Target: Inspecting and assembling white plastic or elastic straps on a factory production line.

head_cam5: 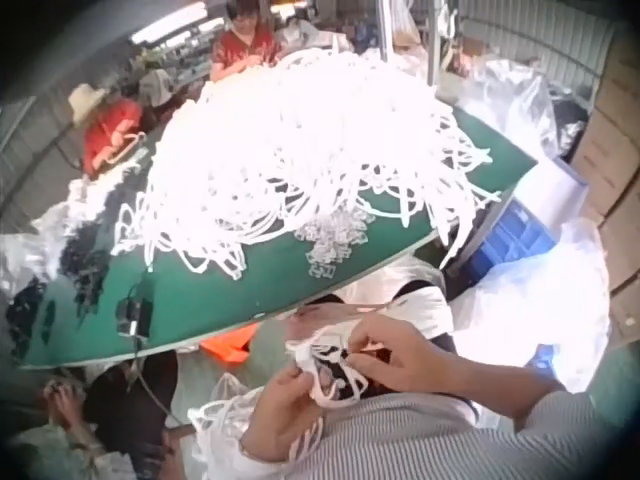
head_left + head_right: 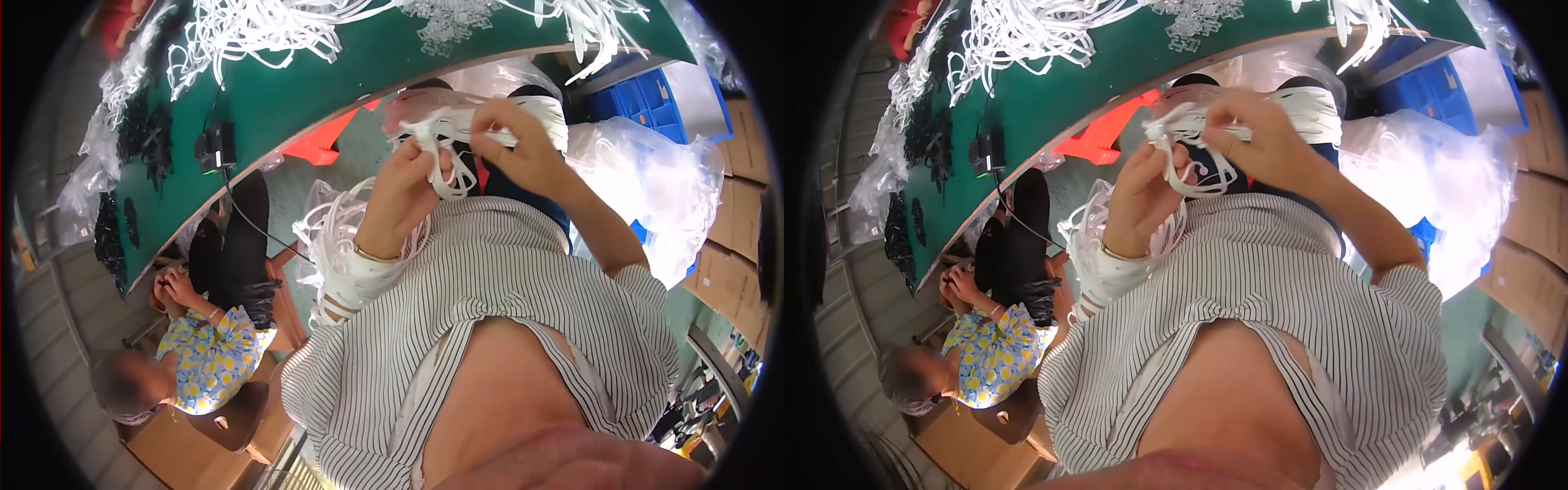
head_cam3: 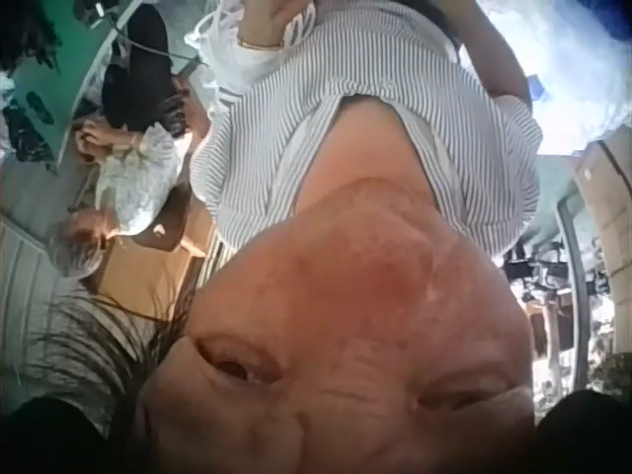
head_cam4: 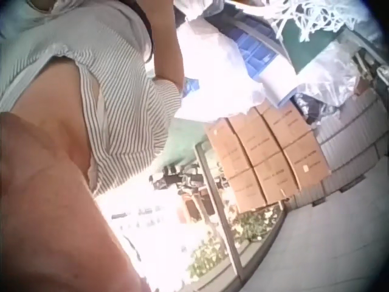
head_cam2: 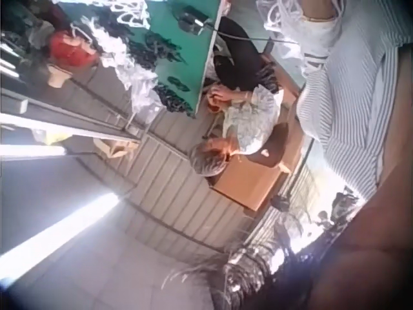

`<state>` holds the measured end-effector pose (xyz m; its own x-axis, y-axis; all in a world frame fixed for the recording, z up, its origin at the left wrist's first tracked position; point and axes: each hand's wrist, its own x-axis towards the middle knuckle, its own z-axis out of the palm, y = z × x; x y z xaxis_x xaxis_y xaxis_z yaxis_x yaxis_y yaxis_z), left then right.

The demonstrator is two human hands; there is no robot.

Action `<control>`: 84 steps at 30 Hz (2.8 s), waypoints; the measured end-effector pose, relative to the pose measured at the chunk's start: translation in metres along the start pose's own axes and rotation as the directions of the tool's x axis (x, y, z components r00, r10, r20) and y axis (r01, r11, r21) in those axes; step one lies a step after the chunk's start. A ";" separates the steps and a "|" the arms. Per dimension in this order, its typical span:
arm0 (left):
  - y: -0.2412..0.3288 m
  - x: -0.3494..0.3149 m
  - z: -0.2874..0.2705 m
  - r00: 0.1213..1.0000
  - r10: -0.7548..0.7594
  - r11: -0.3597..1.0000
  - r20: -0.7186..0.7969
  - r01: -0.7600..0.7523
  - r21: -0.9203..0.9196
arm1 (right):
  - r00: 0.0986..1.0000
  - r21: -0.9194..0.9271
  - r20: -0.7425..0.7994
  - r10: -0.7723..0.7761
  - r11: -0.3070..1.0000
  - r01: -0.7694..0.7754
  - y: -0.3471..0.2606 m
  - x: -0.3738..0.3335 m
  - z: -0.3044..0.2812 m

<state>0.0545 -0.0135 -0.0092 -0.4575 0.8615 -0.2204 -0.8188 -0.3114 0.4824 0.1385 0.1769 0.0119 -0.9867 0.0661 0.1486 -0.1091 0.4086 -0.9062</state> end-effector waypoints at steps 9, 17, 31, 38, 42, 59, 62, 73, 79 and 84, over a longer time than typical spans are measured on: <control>0.012 0.014 -0.054 0.912 0.399 0.904 -0.091 -0.375 0.206 | 0.927 0.487 0.299 0.226 0.799 -0.352 -0.028 0.016 0.053; -0.008 0.057 -0.035 0.953 -0.105 0.762 0.284 -0.107 0.639 | 0.808 0.406 0.587 -0.059 0.884 -0.230 -0.072 0.056 0.113; 0.015 0.002 0.035 0.828 -0.125 0.508 0.546 -0.420 0.753 | 0.876 -0.742 -0.314 -0.367 0.671 0.015 -0.020 0.208 -0.021; 0.014 -0.001 0.020 0.869 -0.039 0.491 0.493 -0.414 0.767 | 0.914 -0.778 -0.372 -0.162 0.591 -0.212 -0.001 0.246 -0.061; 0.019 0.000 0.020 0.890 -0.011 0.532 0.455 -0.380 0.757 | 0.821 -0.605 -0.421 -0.387 0.794 0.064 0.021 0.276 -0.105; 0.030 0.020 0.002 0.901 0.370 0.567 0.228 -0.413 0.713 | 0.820 0.096 -0.545 -0.178 0.958 0.271 -0.054 0.217 -0.106; 0.039 0.017 0.007 0.811 0.557 0.584 0.178 -0.535 0.611 | 0.947 0.098 -0.313 -0.063 0.990 0.099 -0.077 0.158 -0.071; 0.023 0.014 0.012 0.905 0.412 0.857 -0.106 -0.345 0.383 | 0.986 -0.144 -0.120 -0.117 0.985 0.100 -0.003 0.001 0.048; 0.026 -0.001 0.017 0.953 0.297 0.816 -0.067 -0.216 0.536 | 0.782 -0.254 -0.602 0.163 0.889 -0.380 0.137 -0.072 -0.042; 0.005 0.001 0.021 0.999 0.033 0.656 0.023 -0.039 0.754 | 0.739 -0.272 -0.535 0.410 0.744 -0.610 0.173 -0.119 -0.070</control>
<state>0.0572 -0.0054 0.0110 -0.4764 0.8597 -0.1844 -0.2573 0.0642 0.9642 0.2450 0.3032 -0.1350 -0.7091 0.7033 -0.0505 0.5540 0.5113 -0.6570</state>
